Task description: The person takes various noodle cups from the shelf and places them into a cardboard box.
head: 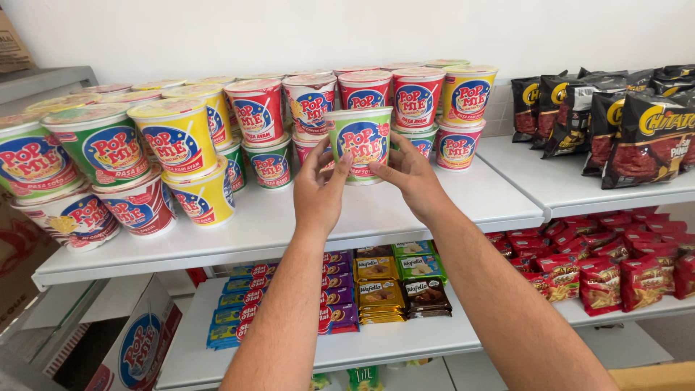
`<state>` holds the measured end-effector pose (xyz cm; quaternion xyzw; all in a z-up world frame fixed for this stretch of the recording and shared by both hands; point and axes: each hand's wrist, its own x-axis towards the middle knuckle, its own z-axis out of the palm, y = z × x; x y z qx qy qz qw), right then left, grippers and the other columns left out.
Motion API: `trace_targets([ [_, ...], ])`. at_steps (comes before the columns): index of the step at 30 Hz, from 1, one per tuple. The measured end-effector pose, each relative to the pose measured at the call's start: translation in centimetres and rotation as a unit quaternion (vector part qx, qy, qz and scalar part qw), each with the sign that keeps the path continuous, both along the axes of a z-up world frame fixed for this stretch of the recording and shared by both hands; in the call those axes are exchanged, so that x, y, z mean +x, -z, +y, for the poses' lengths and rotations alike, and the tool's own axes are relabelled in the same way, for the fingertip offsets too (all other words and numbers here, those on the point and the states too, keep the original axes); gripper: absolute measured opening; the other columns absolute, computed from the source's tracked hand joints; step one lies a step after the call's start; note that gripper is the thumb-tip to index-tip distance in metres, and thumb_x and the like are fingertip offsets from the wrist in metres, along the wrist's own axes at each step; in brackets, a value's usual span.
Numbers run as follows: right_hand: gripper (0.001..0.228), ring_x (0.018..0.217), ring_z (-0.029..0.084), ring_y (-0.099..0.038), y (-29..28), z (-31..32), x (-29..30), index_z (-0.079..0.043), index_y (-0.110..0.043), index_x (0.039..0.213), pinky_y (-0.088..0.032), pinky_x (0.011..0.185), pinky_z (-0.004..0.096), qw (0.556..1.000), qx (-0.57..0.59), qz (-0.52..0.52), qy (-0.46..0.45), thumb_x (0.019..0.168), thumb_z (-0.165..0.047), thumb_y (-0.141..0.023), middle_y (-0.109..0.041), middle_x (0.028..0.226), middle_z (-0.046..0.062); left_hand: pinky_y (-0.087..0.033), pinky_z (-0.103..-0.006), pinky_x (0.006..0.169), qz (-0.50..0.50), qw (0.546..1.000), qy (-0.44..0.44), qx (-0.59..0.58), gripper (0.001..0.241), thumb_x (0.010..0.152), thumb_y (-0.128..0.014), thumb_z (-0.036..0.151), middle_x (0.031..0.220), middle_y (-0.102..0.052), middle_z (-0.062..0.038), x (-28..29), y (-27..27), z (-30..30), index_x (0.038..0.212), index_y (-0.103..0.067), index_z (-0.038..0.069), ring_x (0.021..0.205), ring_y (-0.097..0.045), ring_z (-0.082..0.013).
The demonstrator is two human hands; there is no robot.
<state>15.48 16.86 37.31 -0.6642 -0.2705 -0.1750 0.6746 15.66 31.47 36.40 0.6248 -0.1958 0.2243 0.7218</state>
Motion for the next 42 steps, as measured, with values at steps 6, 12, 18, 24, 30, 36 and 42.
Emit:
trace_targets([
  [6, 0.069, 0.1, 0.031, -0.056, 0.4, -1.0, -0.5, 0.001, -0.036, 0.135, -0.046, 0.089, 0.042, 1.0, 0.01, -0.009, -0.009, 0.079, -0.019, -0.071, -0.056, 0.11, 0.024, -0.051, -0.0404, 0.087, -0.017, 1.0, -0.005, 0.01, 0.066, 0.079, -0.071, 0.036, 0.119, -0.057, -0.023, -1.0, 0.5, -0.5, 0.133, -0.045, 0.007, 0.103, -0.062, -0.033],
  [12, 0.072, 0.099, 0.029, -0.058, 1.7, -5.6, -3.5, -0.004, -0.037, 0.13, -0.049, 0.087, 0.044, 0.998, -0.005, -0.029, 0.048, 0.074, -0.024, -0.077, -0.055, 0.11, 0.02, -0.049, -0.0432, 0.093, -0.074, 0.994, 0.053, 0.062, 0.061, 0.084, -0.067, 0.026, 0.127, -0.05, -0.024, -3.6, 2.6, -3.8, 0.136, -0.041, 0.007, 0.111, -0.057, -0.0371],
  [18, 0.074, 0.11, 0.03, -0.054, 3.0, -12.3, -9.6, -0.001, -0.037, 0.129, -0.047, 0.093, 0.044, 0.992, -0.056, -0.054, 0.103, 0.068, -0.008, -0.077, -0.053, 0.116, 0.021, -0.047, -0.0442, 0.093, -0.109, 0.978, 0.106, 0.142, 0.056, 0.085, -0.065, 0.023, 0.129, -0.049, -0.018, -6.9, 5.6, -8.6, 0.133, -0.043, 0.005, 0.113, -0.056, -0.0356],
  [24, 0.081, 0.127, 0.027, -0.043, 8.5, -21.9, -15.3, 0.0, -0.022, 0.137, -0.042, 0.105, 0.037, 0.974, -0.083, 0.015, 0.211, 0.072, -0.017, -0.067, -0.04, 0.136, 0.018, -0.05, -0.0336, 0.084, -0.128, 0.95, 0.134, 0.251, 0.033, 0.086, -0.057, 0.023, 0.12, -0.058, -0.012, -10.4, 11.2, -14.5, 0.114, -0.056, 0.006, 0.112, -0.059, -0.0251],
  [30, 0.08, 0.121, 0.025, -0.043, 16.5, -31.5, -21.1, 0.003, -0.028, 0.131, -0.036, 0.105, 0.037, 0.908, -0.104, 0.073, 0.398, 0.066, -0.017, -0.07, -0.042, 0.13, 0.017, -0.046, -0.0359, 0.09, -0.145, 0.886, 0.28, 0.341, 0.023, 0.084, -0.061, 0.019, 0.11, -0.06, -0.013, -12.1, 19.0, -21.4, 0.104, -0.062, 0.007, 0.102, -0.061, -0.026],
  [36, 0.072, 0.117, 0.028, -0.05, 22.4, -37.6, -24.8, 0.003, -0.038, 0.127, -0.037, 0.098, 0.039, 0.821, -0.204, 0.169, 0.506, 0.072, -0.03, -0.07, -0.051, 0.125, 0.016, -0.044, -0.0419, 0.087, -0.147, 0.801, 0.4, 0.421, 0.024, 0.085, -0.062, 0.021, 0.117, -0.057, -0.011, -14.0, 25.0, -26.7, 0.107, -0.063, 0.011, 0.102, -0.058, -0.0291],
  [42, 0.091, 0.119, 0.033, -0.047, 29.9, -40.4, -27.3, 0.0, -0.036, 0.132, -0.036, 0.098, 0.043, 0.792, -0.207, 0.246, 0.519, 0.061, -0.037, -0.078, -0.047, 0.131, 0.018, -0.043, -0.0457, 0.091, -0.277, 0.737, 0.439, 0.433, 0.022, 0.089, -0.06, 0.019, 0.121, -0.056, -0.013, -15.0, 27.6, -31.0, 0.11, -0.063, 0.013, 0.112, -0.054, -0.0321],
])
